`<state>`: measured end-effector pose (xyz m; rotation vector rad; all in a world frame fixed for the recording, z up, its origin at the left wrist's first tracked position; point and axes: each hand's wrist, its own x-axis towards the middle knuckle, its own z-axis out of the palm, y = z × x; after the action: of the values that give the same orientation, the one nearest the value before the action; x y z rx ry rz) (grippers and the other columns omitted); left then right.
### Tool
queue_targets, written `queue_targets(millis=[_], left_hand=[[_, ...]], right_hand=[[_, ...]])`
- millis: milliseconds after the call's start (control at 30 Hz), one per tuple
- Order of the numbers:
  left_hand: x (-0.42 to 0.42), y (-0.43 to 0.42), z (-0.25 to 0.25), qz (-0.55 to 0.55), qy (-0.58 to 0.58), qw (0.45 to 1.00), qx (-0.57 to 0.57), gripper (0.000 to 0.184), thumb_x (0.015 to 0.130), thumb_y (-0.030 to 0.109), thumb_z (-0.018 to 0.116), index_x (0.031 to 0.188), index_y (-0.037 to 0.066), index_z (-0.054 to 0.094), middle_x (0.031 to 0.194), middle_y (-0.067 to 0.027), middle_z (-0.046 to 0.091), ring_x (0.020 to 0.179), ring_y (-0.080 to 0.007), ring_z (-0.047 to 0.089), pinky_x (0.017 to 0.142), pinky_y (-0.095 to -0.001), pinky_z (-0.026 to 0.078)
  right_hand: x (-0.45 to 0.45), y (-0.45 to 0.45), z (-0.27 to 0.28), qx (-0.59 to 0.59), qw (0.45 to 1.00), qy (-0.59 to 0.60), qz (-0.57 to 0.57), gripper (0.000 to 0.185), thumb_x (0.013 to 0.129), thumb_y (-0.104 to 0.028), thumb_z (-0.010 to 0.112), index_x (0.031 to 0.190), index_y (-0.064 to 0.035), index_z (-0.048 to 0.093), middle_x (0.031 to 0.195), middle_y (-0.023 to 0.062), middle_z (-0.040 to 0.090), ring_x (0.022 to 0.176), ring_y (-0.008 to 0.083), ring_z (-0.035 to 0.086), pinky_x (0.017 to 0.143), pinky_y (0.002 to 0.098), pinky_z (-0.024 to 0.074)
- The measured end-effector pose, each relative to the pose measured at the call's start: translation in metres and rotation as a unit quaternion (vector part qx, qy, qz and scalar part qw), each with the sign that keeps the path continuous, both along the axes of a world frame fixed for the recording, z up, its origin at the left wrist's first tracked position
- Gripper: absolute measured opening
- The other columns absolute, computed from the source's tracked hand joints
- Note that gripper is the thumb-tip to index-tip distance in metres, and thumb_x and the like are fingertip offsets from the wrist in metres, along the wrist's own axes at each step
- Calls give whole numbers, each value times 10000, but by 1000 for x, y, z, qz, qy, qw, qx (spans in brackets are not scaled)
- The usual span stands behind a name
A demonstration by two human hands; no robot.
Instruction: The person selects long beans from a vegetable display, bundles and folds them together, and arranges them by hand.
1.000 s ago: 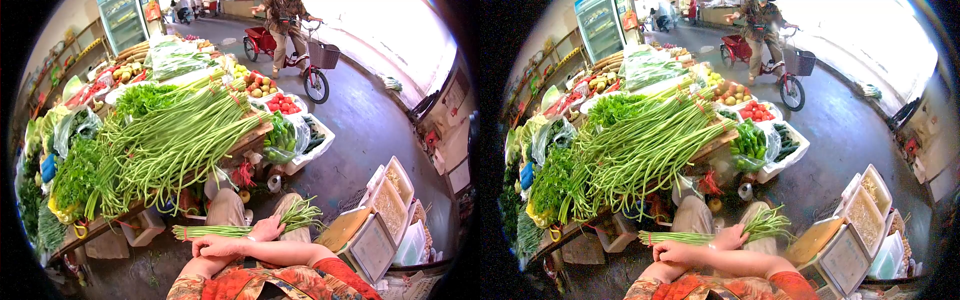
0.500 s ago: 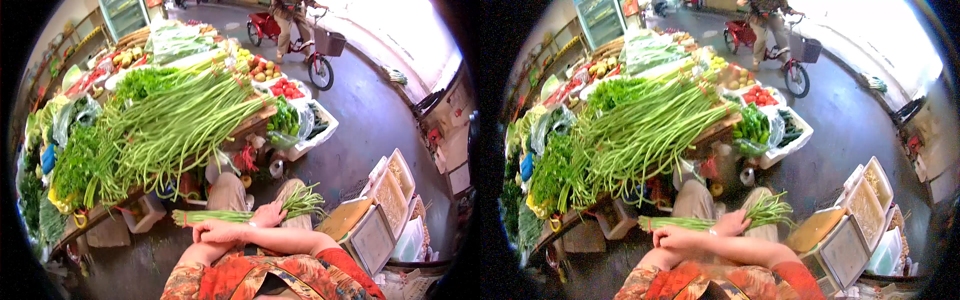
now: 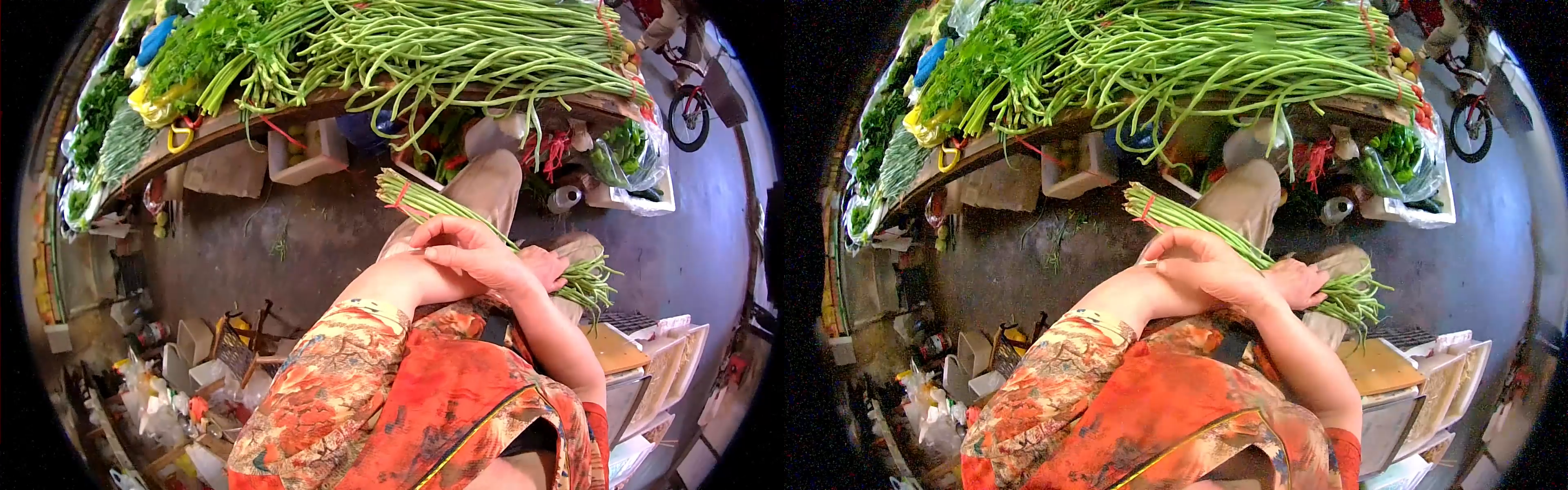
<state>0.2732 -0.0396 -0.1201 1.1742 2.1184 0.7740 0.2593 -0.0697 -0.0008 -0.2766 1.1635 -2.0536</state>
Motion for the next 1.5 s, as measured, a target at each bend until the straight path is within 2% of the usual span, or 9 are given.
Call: queue_targets(millis=[167, 233, 367, 433, 533, 667, 733, 1233, 1500], left_hand=[[0, 0, -1, 4, 10, 1000, -4, 425, 944, 408, 517, 1086, 8, 522, 1010, -264, 635, 913, -421, 650, 798, -518, 516], [2, 1, -4, 6, 13, 1000, -4, 422, 944, 408, 517, 1083, 10, 522, 1011, -265, 635, 915, -420, 651, 798, -517, 517], [4, 3, -6, 12, 33, 999, -2, 422, 942, 412, 522, 1081, 14, 529, 984, -244, 649, 891, -403, 664, 784, -504, 528], [4, 2, -4, 11, 40, 999, -6, 418, 939, 411, 528, 1073, 15, 533, 958, -224, 662, 865, -387, 674, 774, -490, 536], [4, 2, -5, 9, 53, 999, -2, 411, 938, 409, 528, 1066, 18, 534, 963, -228, 661, 869, -387, 672, 774, -487, 534], [3, 2, -6, 10, 38, 999, 10, 402, 940, 397, 522, 1066, 16, 538, 972, -238, 655, 884, -396, 665, 781, -499, 525], [1, -1, -3, 10, 33, 999, 26, 402, 940, 397, 521, 1066, 16, 537, 972, -239, 655, 886, -399, 664, 785, -501, 523], [0, -2, 1, 16, 26, 999, 43, 391, 936, 388, 527, 1037, 10, 545, 970, -244, 655, 872, -407, 662, 787, -505, 515], [-1, 3, -6, 4, 22, 1000, 7, 409, 935, 390, 528, 1054, -1, 537, 984, -254, 652, 882, -408, 661, 793, -501, 518]], right_hand=[[-2, 0, 6, 10, 999, -11, 37, 322, 862, -146, 712, 1149, -26, 628, 1125, 35, 616, 1098, 118, 545, 1000, 284, 407], [-6, 0, 3, 21, 995, 79, 57, 461, 802, -149, 779, 1208, -6, 613, 1228, 81, 582, 1194, 182, 521, 1061, 331, 378], [-6, 1, 5, 34, 994, 72, 76, 520, 779, -159, 797, 1236, -2, 605, 1248, 87, 578, 1213, 191, 507, 1077, 340, 360], [-5, -1, 2, 47, 984, 162, 58, 486, 806, -218, 769, 1216, -8, 616, 1193, 80, 616, 1158, 187, 539, 1055, 325, 381], [-4, -1, 2, 65, 981, 159, 88, 541, 791, -162, 792, 1267, -1, 592, 1267, 95, 578, 1223, 202, 500, 1087, 343, 348], [-2, -2, 0, 52, 985, 142, 88, 514, 797, -145, 789, 1255, -4, 602, 1249, 93, 591, 1215, 197, 508, 1080, 340, 356], [1, -4, -4, 27, 984, 170, 52, 446, 817, -156, 757, 1215, -11, 617, 1158, 101, 625, 1113, 194, 568, 999, 313, 431], [5, -11, -7, 8, 989, 149, 26, 178, 800, -29, 738, 969, -22, 681, 1160, 97, 634, 1111, 206, 569, 996, 358, 419], [4, -13, -10, -15, 989, 145, 12, 178, 818, -68, 737, 979, -17, 679, 1080, 74, 649, 1049, 176, 573, 935, 330, 456]])
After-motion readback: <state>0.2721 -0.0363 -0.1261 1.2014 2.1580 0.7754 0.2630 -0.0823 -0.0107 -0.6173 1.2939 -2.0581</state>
